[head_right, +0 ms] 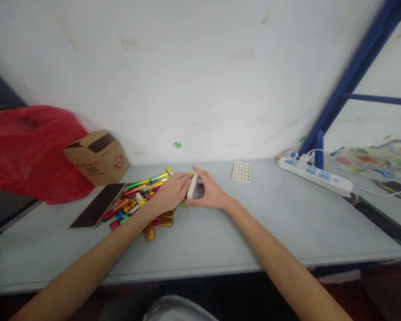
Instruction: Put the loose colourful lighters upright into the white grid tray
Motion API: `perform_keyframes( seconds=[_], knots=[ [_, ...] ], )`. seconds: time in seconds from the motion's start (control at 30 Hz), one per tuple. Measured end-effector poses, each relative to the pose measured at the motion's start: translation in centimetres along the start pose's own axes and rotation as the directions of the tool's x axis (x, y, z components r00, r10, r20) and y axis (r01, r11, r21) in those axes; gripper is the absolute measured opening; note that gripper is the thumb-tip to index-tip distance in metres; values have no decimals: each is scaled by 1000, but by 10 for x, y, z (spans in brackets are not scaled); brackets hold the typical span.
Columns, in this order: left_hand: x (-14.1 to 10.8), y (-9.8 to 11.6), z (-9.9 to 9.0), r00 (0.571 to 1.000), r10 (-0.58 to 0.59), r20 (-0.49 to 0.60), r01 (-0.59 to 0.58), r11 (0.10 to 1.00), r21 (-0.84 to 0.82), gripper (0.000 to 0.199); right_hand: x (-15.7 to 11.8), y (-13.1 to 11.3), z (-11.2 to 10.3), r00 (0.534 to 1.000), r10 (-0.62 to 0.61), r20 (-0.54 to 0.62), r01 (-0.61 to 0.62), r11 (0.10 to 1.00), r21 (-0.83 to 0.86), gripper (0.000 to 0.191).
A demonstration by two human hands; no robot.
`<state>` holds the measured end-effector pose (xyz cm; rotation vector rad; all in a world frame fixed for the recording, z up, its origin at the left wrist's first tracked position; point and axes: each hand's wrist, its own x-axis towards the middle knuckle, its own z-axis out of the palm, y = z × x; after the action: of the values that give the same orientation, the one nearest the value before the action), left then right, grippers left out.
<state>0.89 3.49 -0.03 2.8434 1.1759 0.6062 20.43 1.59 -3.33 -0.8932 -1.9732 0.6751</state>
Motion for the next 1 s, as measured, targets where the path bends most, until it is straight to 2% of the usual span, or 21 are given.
perform_keyframes(
  seconds=[0.17,0.43,0.63,0.83,1.0],
  knots=[
    [1,-13,2,1000,13,7,-14,996,86,34,0,2,0,1000,10,10,-10,1000,27,119],
    [-8,-32,-12,990,-136,-46,140,985,102,32,0,7,2,1000,21,-4,-21,999,47,118],
    [-13,-51,-22,928,-340,-153,364,916,170,38,-1,6,1,999,38,2,-38,997,68,118],
    [-15,-57,-22,897,-428,-108,441,872,213,49,-1,7,-1,999,43,3,-43,998,51,117],
    [-17,-62,-25,856,-499,-135,517,831,205,45,-1,5,-1,999,43,4,-43,998,51,117]
  ],
)
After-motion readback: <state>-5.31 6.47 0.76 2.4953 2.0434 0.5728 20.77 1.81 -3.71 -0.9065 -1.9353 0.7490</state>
